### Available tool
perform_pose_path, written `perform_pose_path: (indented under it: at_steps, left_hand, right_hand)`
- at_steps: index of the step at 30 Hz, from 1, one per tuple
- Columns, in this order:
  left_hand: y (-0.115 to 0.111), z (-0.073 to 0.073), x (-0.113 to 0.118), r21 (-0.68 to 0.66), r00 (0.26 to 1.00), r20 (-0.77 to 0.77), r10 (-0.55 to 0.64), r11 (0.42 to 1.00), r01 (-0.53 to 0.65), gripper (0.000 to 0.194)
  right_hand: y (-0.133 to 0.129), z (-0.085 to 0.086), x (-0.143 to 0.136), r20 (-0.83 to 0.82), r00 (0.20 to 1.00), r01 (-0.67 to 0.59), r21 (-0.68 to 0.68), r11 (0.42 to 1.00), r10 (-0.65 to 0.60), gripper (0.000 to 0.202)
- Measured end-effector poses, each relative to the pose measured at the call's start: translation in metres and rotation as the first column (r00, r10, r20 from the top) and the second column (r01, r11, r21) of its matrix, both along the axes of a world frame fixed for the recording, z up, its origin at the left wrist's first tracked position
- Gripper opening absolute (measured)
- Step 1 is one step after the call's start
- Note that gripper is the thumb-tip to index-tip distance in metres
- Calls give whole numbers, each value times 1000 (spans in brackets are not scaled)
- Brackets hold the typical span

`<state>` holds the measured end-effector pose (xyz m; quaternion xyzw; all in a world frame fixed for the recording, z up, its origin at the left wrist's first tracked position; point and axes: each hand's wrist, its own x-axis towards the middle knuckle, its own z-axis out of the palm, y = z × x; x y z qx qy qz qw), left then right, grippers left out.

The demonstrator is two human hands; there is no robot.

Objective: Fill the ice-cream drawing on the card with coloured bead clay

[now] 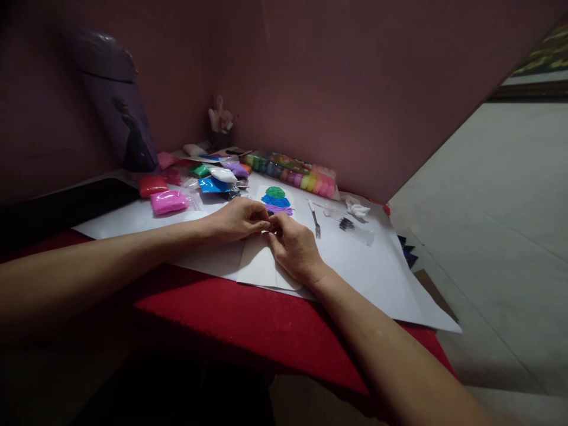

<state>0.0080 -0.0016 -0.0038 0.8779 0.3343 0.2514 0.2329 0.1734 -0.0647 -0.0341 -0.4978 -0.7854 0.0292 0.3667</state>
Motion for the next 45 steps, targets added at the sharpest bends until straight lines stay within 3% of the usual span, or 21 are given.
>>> perform_pose_path:
  at_steps: [45]
  left_hand:
    - [-2, 4, 2, 15, 998, -65, 25, 1000, -24, 14]
  right_hand:
    - [0, -1, 1, 17, 1000, 8, -3, 1000, -8, 14]
